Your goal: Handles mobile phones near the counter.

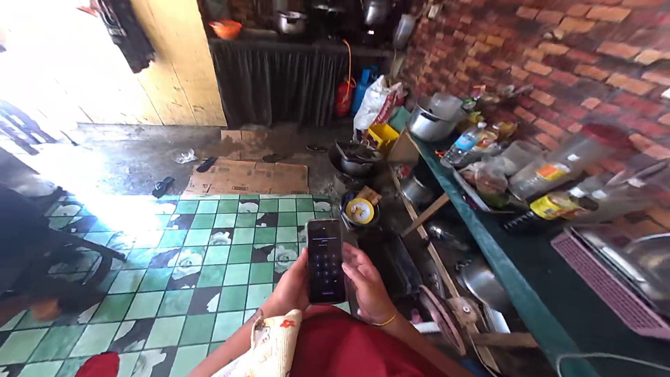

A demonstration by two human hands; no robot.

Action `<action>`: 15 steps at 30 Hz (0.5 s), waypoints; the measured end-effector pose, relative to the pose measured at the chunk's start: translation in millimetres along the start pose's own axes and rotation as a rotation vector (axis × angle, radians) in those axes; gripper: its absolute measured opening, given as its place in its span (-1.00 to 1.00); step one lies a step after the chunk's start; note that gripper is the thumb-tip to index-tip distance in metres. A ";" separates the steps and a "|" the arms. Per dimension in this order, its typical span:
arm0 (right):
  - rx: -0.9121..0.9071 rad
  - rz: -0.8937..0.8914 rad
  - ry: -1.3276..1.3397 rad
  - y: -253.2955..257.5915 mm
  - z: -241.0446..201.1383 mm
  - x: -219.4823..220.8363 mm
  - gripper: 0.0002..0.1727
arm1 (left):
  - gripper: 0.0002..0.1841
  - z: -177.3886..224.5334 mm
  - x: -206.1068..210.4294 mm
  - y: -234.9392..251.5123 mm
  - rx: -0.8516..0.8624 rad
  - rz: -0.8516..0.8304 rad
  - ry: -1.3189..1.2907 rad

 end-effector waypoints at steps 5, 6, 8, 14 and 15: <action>-0.531 -0.406 -0.154 36.9 -77.4 41.0 -0.75 | -0.35 62.1 -21.9 15.0 0.258 -0.006 -0.045; -0.500 -0.633 -0.116 36.4 -90.5 63.2 -0.74 | -0.36 75.1 -22.4 16.3 0.309 -0.013 -0.069; -0.431 -0.996 -0.120 27.4 -105.3 105.2 -0.66 | -0.37 97.3 -23.2 21.2 0.389 -0.127 -0.154; -0.645 -1.264 -0.107 21.8 -102.3 147.8 -0.89 | -0.28 143.3 -14.5 36.7 0.467 -0.382 -0.225; -0.693 -1.136 -0.111 34.8 -104.4 138.4 -0.90 | -0.28 147.9 -12.3 35.7 0.478 -0.404 -0.214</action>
Point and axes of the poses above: each hand's wrist, its own y-axis towards the middle knuckle, its own x-axis out of the palm, z = x × y, the point moved 6 cm from there along y, towards the middle knuckle, and after that the axes turned 7 degrees about -y, right-handed, at the moved point
